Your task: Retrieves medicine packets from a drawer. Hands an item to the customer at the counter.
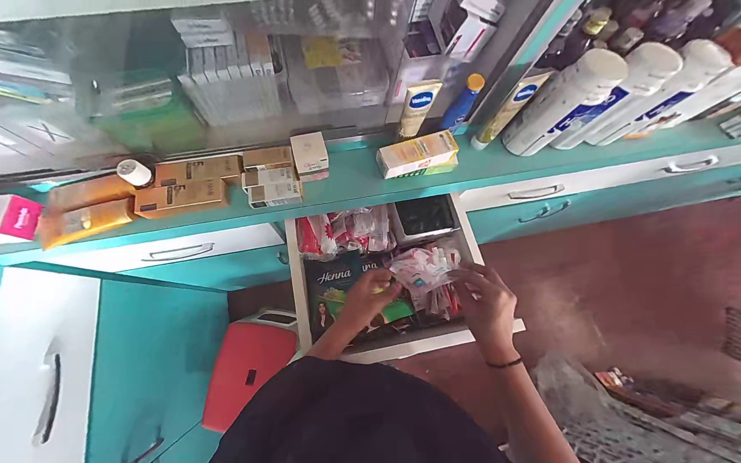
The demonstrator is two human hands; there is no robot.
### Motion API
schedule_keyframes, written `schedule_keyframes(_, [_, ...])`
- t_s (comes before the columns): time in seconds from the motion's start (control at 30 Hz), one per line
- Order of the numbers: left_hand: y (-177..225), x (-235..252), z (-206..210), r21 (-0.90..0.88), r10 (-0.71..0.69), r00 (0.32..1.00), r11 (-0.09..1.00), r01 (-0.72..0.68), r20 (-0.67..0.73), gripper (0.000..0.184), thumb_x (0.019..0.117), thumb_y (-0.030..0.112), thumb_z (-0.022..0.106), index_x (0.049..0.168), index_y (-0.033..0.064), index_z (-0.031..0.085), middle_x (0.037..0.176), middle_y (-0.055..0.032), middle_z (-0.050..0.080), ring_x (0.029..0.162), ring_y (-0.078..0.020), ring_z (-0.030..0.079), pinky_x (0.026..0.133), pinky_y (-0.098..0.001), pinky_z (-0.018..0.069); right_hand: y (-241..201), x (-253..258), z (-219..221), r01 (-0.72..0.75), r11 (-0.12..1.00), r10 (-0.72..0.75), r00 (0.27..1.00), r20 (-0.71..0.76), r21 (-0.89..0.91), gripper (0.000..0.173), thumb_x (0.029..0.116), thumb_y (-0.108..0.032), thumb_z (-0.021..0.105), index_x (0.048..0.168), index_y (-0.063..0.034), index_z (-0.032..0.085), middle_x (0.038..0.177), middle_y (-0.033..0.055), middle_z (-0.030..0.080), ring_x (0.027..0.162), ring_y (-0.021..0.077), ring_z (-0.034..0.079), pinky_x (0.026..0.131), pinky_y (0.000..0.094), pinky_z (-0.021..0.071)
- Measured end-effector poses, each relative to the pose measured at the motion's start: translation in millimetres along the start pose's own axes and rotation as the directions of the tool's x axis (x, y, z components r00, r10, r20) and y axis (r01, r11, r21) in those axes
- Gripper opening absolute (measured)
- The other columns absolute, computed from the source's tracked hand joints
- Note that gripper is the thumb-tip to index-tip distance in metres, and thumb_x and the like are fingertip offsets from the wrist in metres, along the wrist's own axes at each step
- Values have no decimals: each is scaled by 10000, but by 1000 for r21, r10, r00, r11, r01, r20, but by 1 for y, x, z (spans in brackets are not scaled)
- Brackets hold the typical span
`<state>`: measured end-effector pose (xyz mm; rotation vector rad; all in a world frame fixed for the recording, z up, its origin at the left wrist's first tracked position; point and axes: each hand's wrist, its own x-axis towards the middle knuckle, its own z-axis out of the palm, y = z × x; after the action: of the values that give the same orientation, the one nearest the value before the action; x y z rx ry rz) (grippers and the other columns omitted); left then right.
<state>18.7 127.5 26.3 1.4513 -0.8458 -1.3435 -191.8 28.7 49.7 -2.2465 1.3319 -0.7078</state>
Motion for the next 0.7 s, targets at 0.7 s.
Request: schedule_keyframes(0.7, [16,-14,63,-429,162,973,900,-79,162,379,1011,19,518,1370,-79,445,1112,-68,674,994,-89,677,918,-307,572,-48,-45,-49,-11,965,35,996,-87,263,451,915,-215,727,1280,39,653,1049,104,744,846,85,731,724,242,624])
